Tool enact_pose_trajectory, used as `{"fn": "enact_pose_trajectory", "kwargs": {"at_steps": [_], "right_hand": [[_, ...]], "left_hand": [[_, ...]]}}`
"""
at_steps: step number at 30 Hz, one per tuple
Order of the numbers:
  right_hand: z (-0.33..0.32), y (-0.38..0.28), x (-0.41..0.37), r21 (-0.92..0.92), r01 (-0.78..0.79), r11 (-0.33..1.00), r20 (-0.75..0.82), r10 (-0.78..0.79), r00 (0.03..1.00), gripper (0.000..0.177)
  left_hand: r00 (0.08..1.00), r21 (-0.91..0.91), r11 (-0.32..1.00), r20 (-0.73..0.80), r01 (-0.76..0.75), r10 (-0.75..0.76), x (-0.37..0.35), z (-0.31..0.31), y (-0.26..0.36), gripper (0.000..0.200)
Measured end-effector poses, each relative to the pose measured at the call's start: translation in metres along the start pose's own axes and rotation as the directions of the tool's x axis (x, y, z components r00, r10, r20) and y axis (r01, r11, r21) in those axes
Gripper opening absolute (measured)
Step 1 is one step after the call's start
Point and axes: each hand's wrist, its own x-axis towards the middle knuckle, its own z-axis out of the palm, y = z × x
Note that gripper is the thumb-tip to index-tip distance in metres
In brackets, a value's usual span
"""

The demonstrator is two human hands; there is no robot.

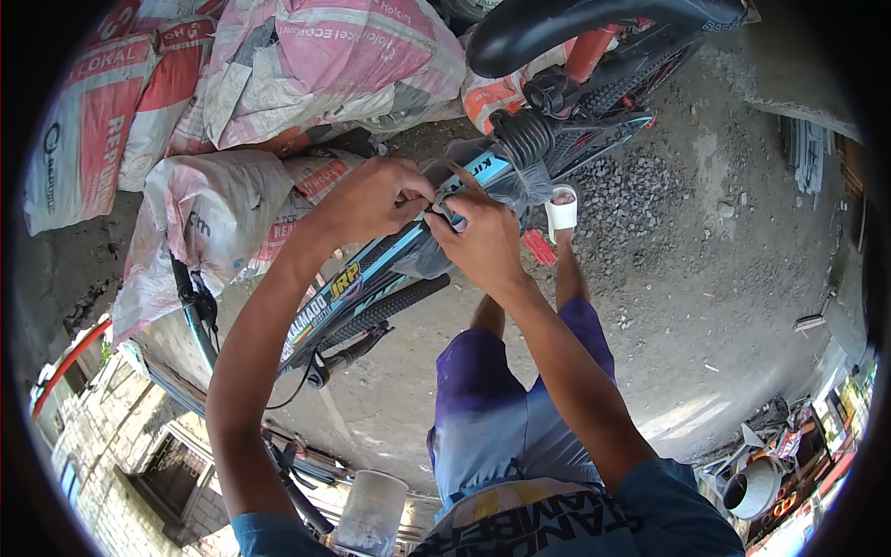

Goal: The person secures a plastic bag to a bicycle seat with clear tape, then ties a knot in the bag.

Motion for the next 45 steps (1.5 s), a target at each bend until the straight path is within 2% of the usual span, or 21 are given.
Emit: {"fn": "enact_pose_trajectory", "kwargs": {"at_steps": [2,5,8,11,14,17,20,23,26,29,32,35,38,41,44,45], "right_hand": [[0.001,0.000,0.001,-0.029,-0.012,1.000,0.007,0.012,1.000,0.017],[0.004,0.001,0.003,-0.044,0.033,0.998,-0.012,-0.034,0.999,0.015],[0.007,0.005,0.003,-0.038,0.130,0.991,-0.051,-0.132,0.990,0.014],[0.004,0.008,0.002,-0.004,0.156,0.988,-0.050,-0.156,0.987,0.014],[0.003,0.010,0.001,0.023,0.137,0.990,-0.034,-0.136,0.990,0.014],[0.004,0.005,0.001,0.038,0.070,0.997,-0.013,-0.070,0.997,0.014],[0.004,-0.002,0.004,0.003,0.032,0.999,-0.014,-0.032,0.999,0.015],[0.001,-0.003,0.005,-0.047,0.024,0.999,0.027,-0.023,0.999,0.015],[-0.001,-0.002,0.007,-0.063,0.091,0.994,0.057,-0.087,0.995,0.014],[-0.004,0.005,0.005,-0.020,0.108,0.994,0.072,-0.106,0.992,0.013],[-0.004,0.010,-0.003,0.032,0.075,0.997,0.054,-0.077,0.996,0.013],[0.000,0.007,-0.003,0.038,0.053,0.998,-0.018,-0.052,0.998,0.013],[0.003,0.003,-0.002,0.000,0.021,1.000,-0.015,-0.021,1.000,0.015],[0.005,0.000,0.001,-0.016,0.039,0.999,-0.008,-0.039,0.999,0.012],[0.003,0.000,0.003,-0.042,0.071,0.997,0.021,-0.070,0.997,0.011],[0.003,0.001,0.004,-0.039,0.082,0.996,0.023,-0.081,0.996,0.011]], "left_hand": [[0.997,0.092,0.993,0.004,-0.076,0.076,0.004,-0.001,0.003,0.014],[0.999,0.322,0.946,0.038,-0.028,0.017,0.006,0.000,0.012,0.018],[0.981,0.126,0.973,-0.025,0.196,-0.194,0.001,0.009,0.012,0.019],[0.957,-0.084,0.958,-0.081,0.273,-0.279,-0.002,0.021,0.001,0.018],[0.981,-0.289,0.949,-0.108,0.124,-0.161,-0.004,0.019,-0.007,0.014],[0.999,-0.133,0.990,-0.032,0.038,-0.042,-0.003,0.005,-0.002,0.011],[1.000,-0.083,0.997,-0.012,-0.004,0.003,0.002,0.002,-0.002,0.011],[1.000,0.020,0.999,0.003,0.030,-0.030,0.005,0.001,0.002,0.013],[0.984,-0.065,0.983,-0.041,0.173,-0.176,0.001,0.009,0.004,0.015],[0.956,-0.100,0.965,-0.146,0.243,-0.255,-0.001,0.019,0.006,0.014],[0.989,-0.205,0.972,-0.073,0.112,-0.129,-0.001,0.013,-0.008,0.014],[0.991,-0.244,0.963,-0.032,0.118,-0.129,-0.003,0.007,-0.005,0.014],[0.987,-0.162,0.974,0.047,0.159,-0.153,0.000,-0.002,0.001,0.014],[0.999,0.089,0.996,0.027,0.021,-0.023,0.002,-0.001,0.001,0.013],[0.987,0.110,0.981,-0.017,0.158,-0.158,0.003,0.003,0.014,0.012],[0.981,0.016,0.982,-0.041,0.190,-0.189,0.002,0.005,0.012,0.012]]}}
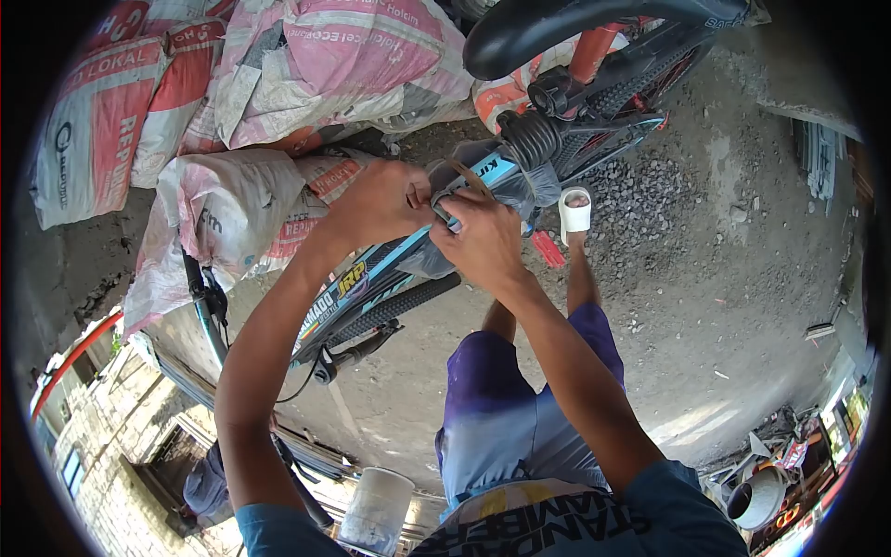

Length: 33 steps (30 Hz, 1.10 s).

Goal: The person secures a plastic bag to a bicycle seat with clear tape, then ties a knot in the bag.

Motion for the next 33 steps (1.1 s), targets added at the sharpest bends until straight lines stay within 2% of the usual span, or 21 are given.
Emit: {"fn": "enact_pose_trajectory", "kwargs": {"at_steps": [2,5,7,8,11,14,19,23,26,29,32,33], "right_hand": [[-0.001,0.002,0.000,0.011,0.023,1.000,-0.004,-0.023,1.000,0.011],[-0.001,0.005,-0.004,0.052,0.041,0.998,-0.031,-0.040,0.999,0.011],[0.001,0.005,-0.006,0.099,0.030,0.995,-0.071,-0.023,0.997,0.012],[0.002,0.005,-0.008,0.101,0.012,0.995,-0.080,-0.003,0.997,0.012],[0.002,0.002,-0.009,0.080,-0.014,0.997,-0.097,0.022,0.995,0.012],[0.003,0.002,-0.008,0.027,0.004,1.000,-0.089,-0.001,0.996,0.012],[0.003,0.004,-0.007,0.010,0.053,0.999,-0.073,-0.053,0.996,0.013],[0.002,0.005,-0.006,0.022,0.076,0.997,-0.070,-0.075,0.995,0.012],[0.003,0.007,-0.009,0.046,0.083,0.995,-0.098,-0.078,0.992,0.013],[0.003,0.007,-0.011,0.065,0.055,0.996,-0.118,-0.047,0.992,0.013],[0.004,0.005,-0.013,0.032,0.018,0.999,-0.101,-0.014,0.995,0.012],[0.005,0.004,-0.013,0.014,0.011,1.000,-0.094,-0.009,0.996,0.012]], "left_hand": [[0.997,-0.184,0.981,-0.035,0.061,-0.068,-0.001,0.007,-0.012,0.012],[0.999,-0.452,0.892,-0.032,0.019,-0.038,-0.004,0.010,-0.025,0.013],[0.990,-0.157,0.980,-0.090,-0.124,0.111,-0.004,0.007,-0.013,0.012],[0.977,-0.002,0.982,-0.100,-0.188,0.187,-0.005,0.005,-0.007,0.011],[0.985,0.035,0.985,0.026,-0.169,0.168,-0.001,-0.007,-0.004,0.009],[0.992,0.123,0.985,0.058,-0.119,0.113,-0.002,-0.007,-0.003,0.010],[0.997,0.060,0.996,-0.040,-0.070,0.073,-0.007,0.003,-0.007,0.010],[0.991,-0.103,0.994,-0.124,0.030,-0.043,-0.010,0.013,-0.008,0.009],[0.978,-0.115,0.986,-0.155,0.120,-0.138,-0.013,0.011,-0.016,0.009],[0.959,-0.143,0.986,-0.279,-0.091,0.048,-0.016,0.011,-0.005,0.012],[0.974,0.049,0.980,-0.112,-0.194,0.198,-0.015,0.007,-0.013,0.015],[0.958,0.126,0.964,-0.139,-0.234,0.251,-0.015,0.005,-0.011,0.014]]}}
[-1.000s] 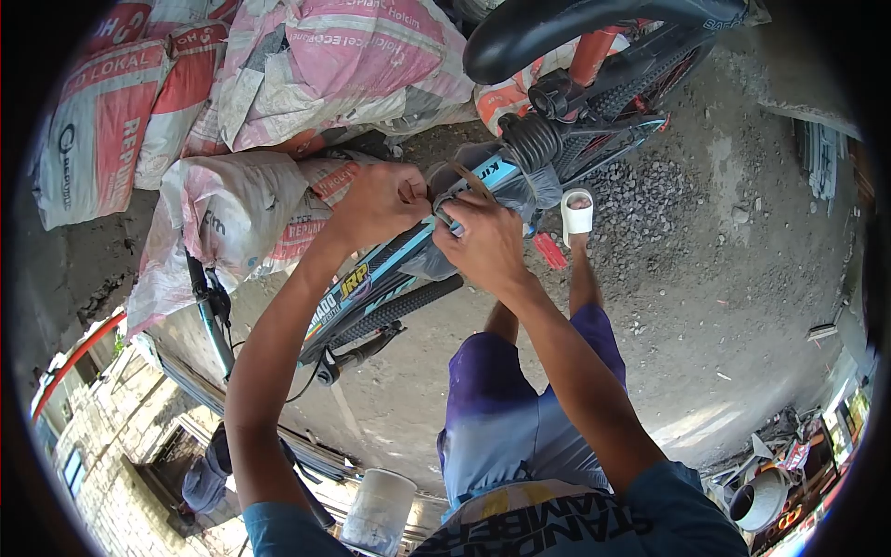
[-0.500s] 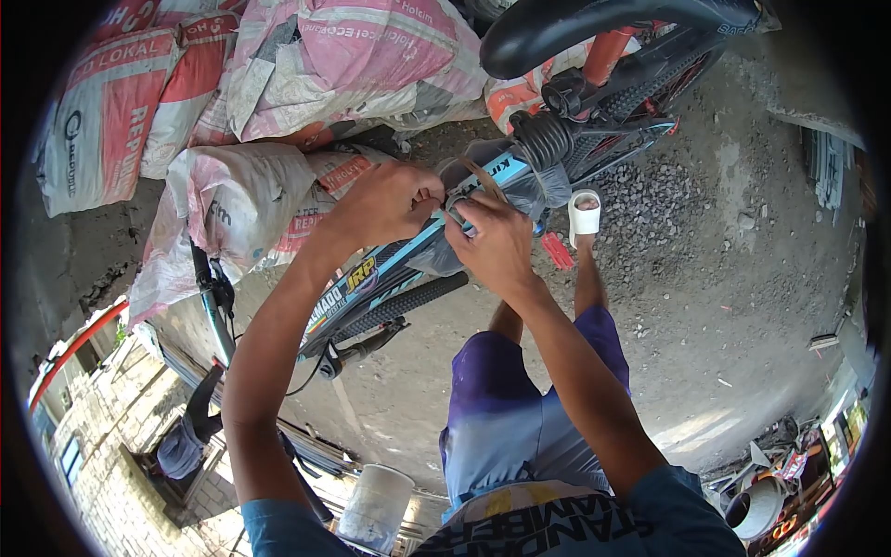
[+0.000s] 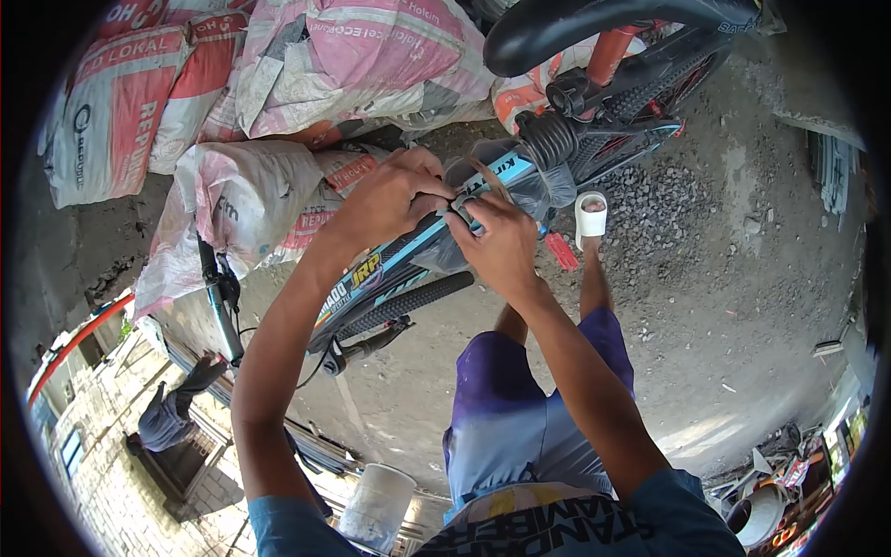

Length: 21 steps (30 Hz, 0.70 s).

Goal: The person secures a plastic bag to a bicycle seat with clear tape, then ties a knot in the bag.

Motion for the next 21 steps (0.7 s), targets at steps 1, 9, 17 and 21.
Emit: {"fn": "enact_pose_trajectory", "kwargs": {"at_steps": [1,9,17,21], "right_hand": [[0.000,-0.001,0.001,-0.020,-0.006,1.000,0.005,0.006,1.000,0.012],[-0.002,-0.005,0.005,-0.057,0.070,0.996,0.023,-0.069,0.997,0.013],[-0.002,-0.002,0.001,0.003,0.050,0.999,-0.008,-0.050,0.999,0.012],[0.002,0.001,-0.006,0.131,0.014,0.991,-0.045,-0.008,0.999,0.012]], "left_hand": [[0.998,0.073,0.996,-0.030,-0.054,0.056,0.002,-0.003,0.001,0.014],[0.989,-0.130,0.981,-0.001,0.144,-0.146,0.000,0.013,-0.002,0.007],[0.920,-0.505,0.805,-0.051,0.312,-0.389,-0.016,0.013,-0.005,0.006],[0.989,0.152,0.987,-0.127,-0.058,0.077,-0.005,0.001,0.013,0.008]]}}
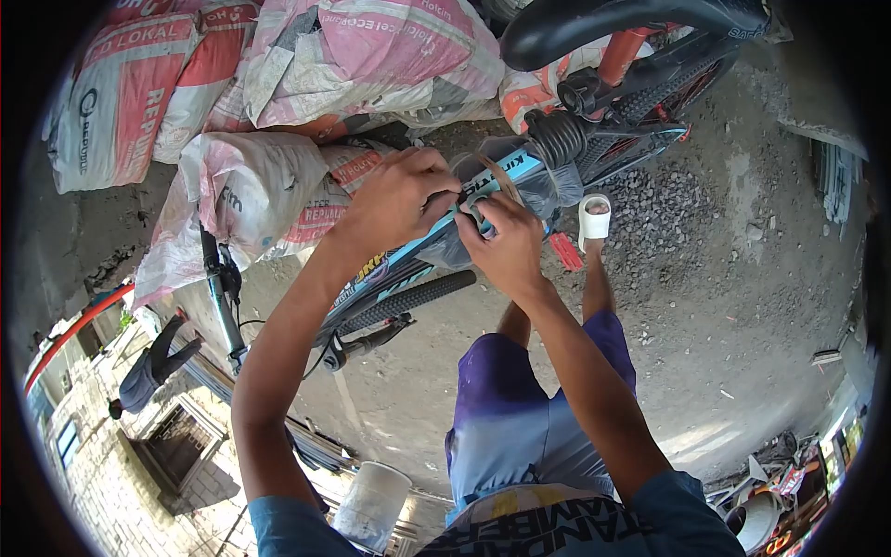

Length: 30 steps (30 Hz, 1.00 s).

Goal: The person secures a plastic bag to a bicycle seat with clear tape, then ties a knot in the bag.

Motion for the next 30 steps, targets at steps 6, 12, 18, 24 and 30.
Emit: {"fn": "enact_pose_trajectory", "kwargs": {"at_steps": [6,12,18,24,30], "right_hand": [[0.001,0.000,-0.003,0.094,-0.055,0.994,-0.058,0.060,0.997,0.012],[0.000,-0.006,-0.001,0.015,-0.125,0.992,0.013,0.125,0.992,0.014],[-0.001,-0.012,0.004,-0.144,-0.067,0.987,0.104,0.082,0.991,0.015],[0.003,-0.001,0.000,-0.090,-0.015,0.996,0.049,0.019,0.999,0.014],[-0.011,-0.005,-0.021,-0.021,-0.200,0.980,-0.006,0.200,0.980,0.021]], "left_hand": [[0.959,0.258,0.965,0.281,-0.039,-0.037,0.018,0.001,0.004,0.008],[0.909,0.302,0.945,0.417,-0.128,-0.010,0.034,-0.009,0.010,0.009],[0.922,0.336,0.929,0.386,-0.155,0.014,0.028,0.000,0.008,0.008],[0.850,-0.309,0.792,0.212,0.527,-0.483,-0.005,0.015,-0.017,0.007],[0.840,-0.852,0.335,0.199,0.403,-0.504,-0.033,0.030,-0.031,0.010]]}}
